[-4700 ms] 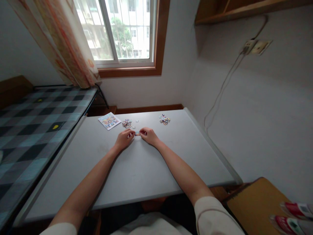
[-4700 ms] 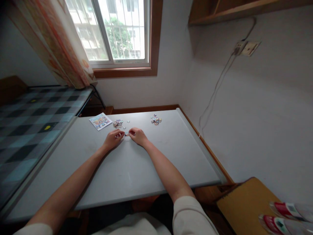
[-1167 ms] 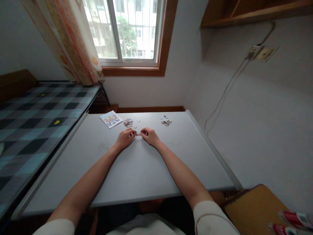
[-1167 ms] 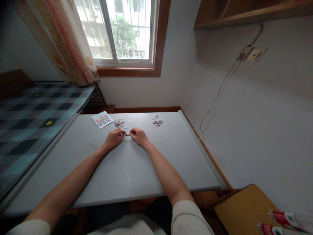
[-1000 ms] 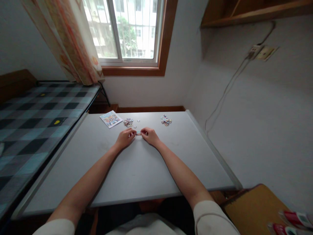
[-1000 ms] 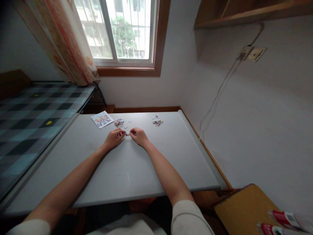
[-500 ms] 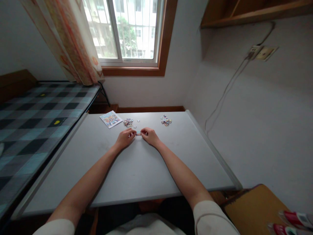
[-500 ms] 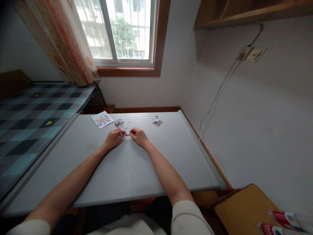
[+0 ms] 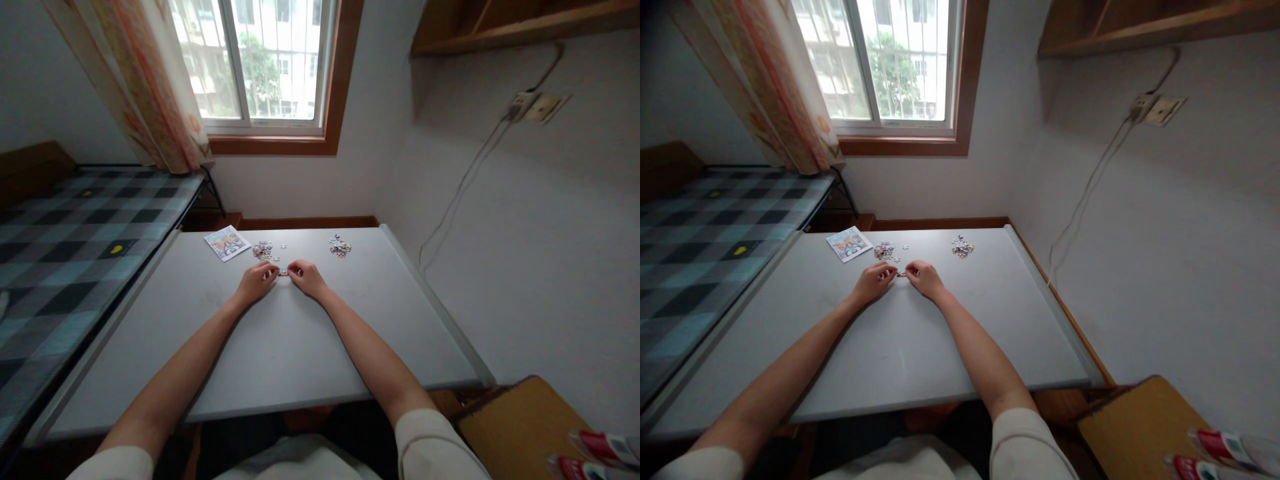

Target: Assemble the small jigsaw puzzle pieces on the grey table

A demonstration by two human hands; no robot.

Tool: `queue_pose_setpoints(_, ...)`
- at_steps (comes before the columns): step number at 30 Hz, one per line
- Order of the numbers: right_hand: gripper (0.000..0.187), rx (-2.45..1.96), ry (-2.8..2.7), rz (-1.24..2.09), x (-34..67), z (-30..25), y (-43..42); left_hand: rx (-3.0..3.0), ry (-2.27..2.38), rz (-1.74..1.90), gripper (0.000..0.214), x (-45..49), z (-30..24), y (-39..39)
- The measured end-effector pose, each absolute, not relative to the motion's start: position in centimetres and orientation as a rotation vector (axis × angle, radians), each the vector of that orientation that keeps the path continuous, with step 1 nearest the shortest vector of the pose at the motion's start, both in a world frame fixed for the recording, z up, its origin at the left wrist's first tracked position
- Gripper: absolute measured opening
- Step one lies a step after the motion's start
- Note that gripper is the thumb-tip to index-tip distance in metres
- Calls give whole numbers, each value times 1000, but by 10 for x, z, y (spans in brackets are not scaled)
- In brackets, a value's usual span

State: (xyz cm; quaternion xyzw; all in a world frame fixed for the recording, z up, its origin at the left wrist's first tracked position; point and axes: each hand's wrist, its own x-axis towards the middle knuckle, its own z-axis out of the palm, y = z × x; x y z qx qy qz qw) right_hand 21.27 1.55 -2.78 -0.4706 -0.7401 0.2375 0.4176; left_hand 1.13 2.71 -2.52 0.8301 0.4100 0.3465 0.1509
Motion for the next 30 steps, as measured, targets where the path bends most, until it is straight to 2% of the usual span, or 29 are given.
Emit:
queue_pose_setpoints(9,9,-1168,-1841,576,213,-27,16,2380,1203,1016,21,12,-21,24)
queue_pose_setpoints(16,9,-1231,-1809,543,216,-29,18,2411,1416,1099,16,12,-20,28)
queue_pose_setpoints(20,10,-1295,-1789,501,217,-30,19,2452,1525,1047,17,13,-22,30)
queue_pose_setpoints(30,9,-1319,-1780,506,217,-31,20,2555,1422,888,24,15,-26,30)
